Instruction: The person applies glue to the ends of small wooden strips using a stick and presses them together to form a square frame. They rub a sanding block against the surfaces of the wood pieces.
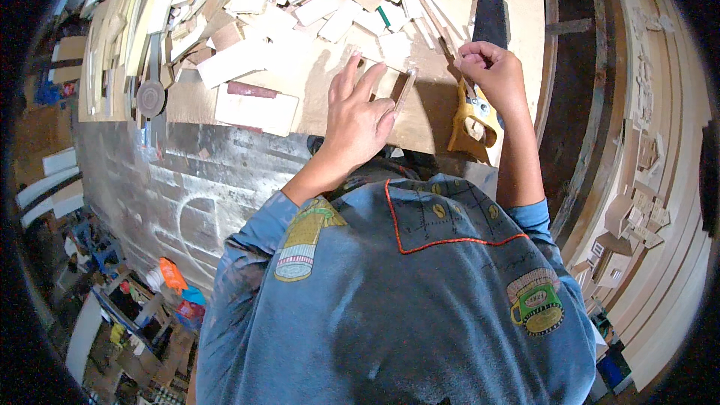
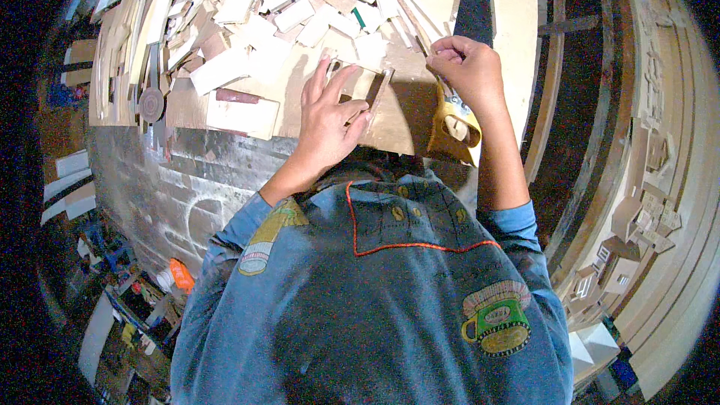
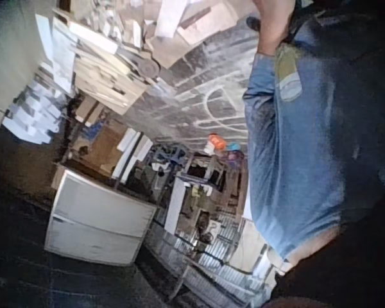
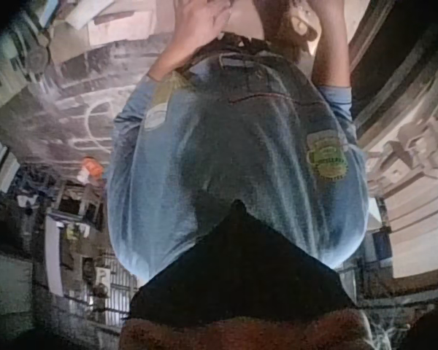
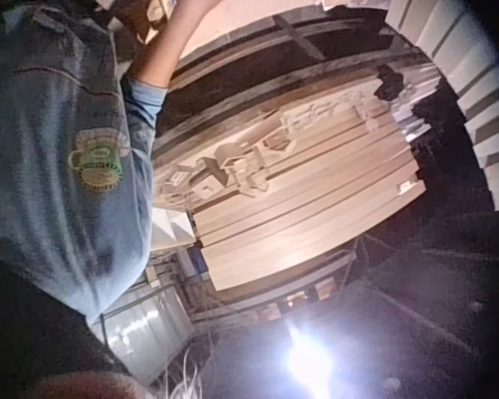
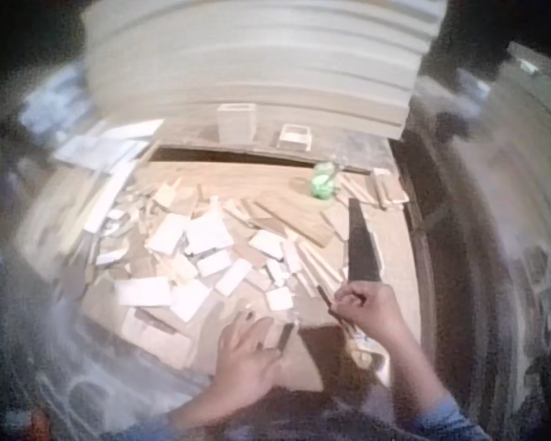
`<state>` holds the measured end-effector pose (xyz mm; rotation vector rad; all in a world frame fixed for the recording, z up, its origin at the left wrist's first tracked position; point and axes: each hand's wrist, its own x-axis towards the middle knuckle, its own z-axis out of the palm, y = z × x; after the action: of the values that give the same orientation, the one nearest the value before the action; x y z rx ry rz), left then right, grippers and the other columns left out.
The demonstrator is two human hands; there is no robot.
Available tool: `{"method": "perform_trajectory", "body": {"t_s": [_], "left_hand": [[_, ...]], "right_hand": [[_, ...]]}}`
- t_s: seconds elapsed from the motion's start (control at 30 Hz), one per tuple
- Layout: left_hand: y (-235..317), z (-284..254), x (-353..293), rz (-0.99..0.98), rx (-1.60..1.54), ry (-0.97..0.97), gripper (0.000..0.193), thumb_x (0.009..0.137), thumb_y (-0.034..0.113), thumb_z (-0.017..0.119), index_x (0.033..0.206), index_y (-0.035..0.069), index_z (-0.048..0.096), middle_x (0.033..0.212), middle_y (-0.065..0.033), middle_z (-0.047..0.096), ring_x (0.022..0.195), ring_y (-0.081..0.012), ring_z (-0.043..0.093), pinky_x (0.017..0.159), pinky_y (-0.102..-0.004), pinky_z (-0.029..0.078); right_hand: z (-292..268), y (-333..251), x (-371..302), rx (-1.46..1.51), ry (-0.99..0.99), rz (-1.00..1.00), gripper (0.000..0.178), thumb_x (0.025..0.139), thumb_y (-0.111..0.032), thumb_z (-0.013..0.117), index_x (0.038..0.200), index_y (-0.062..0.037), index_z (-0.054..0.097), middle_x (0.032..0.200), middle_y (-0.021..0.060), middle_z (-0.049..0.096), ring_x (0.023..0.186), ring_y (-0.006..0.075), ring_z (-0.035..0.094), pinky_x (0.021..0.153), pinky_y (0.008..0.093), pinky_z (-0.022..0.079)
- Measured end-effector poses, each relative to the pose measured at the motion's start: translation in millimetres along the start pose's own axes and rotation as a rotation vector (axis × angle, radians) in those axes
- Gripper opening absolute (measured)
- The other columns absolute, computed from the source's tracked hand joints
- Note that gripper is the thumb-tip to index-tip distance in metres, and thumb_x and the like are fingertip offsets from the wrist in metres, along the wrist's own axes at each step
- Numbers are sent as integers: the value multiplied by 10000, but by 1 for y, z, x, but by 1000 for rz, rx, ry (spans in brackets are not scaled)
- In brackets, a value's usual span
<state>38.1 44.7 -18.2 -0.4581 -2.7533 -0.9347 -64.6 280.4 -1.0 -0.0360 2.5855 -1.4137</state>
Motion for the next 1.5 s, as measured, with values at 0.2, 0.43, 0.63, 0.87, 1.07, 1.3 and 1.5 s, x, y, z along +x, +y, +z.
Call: {"method": "perform_trajectory", "body": {"t_s": [0.2,0.43,0.63,0.87,1.07,1.3,1.5], "left_hand": [[-1,2,1,3,-2,4,89,704,122,712,781,82,734,1314,-150,483,1331,-436,290,1032,-583,271],[-14,-13,-4,-53,114,144,171,678,92,690,844,106,726,1349,-152,468,1342,-447,269,1047,-574,244],[-43,-27,-24,-212,165,164,182,720,113,666,890,112,728,1386,-127,437,1377,-431,195,1063,-570,209],[-49,-22,-27,-231,155,178,226,729,136,679,941,71,721,1370,-143,451,1368,-443,210,1062,-571,216],[-51,-22,-26,-224,141,169,246,718,113,661,951,65,722,1343,-161,472,1355,-451,229,1071,-554,216],[-53,-21,-27,-229,149,161,260,709,96,651,959,70,720,1340,-165,471,1351,-453,235,1079,-538,215],[-53,-22,-27,-224,128,164,277,710,82,656,981,77,713,1341,-168,469,1352,-457,238,1082,-533,221]], "right_hand": [[-1,1,-1,-43,13,6,224,719,-129,740,912,-18,714,699,6,651,624,47,566,615,213,474],[15,-13,-3,-155,-105,-25,173,741,-125,674,871,-12,696,649,97,632,593,125,596,594,268,483],[35,-7,1,-174,-166,-73,174,760,-105,682,900,-3,665,641,8,585,586,54,505,548,228,433],[40,-9,9,-108,-274,6,180,717,-145,718,837,-25,658,711,101,667,639,167,637,616,301,496],[43,-7,9,-100,-294,-5,166,724,-126,711,850,-32,655,723,92,671,643,152,630,614,296,498],[46,-5,7,-108,-292,-48,157,796,-110,704,882,9,647,695,2,618,619,44,522,548,219,432],[47,-4,8,-99,-290,-34,156,792,-107,705,887,4,653,707,9,631,624,50,533,551,222,438]]}}
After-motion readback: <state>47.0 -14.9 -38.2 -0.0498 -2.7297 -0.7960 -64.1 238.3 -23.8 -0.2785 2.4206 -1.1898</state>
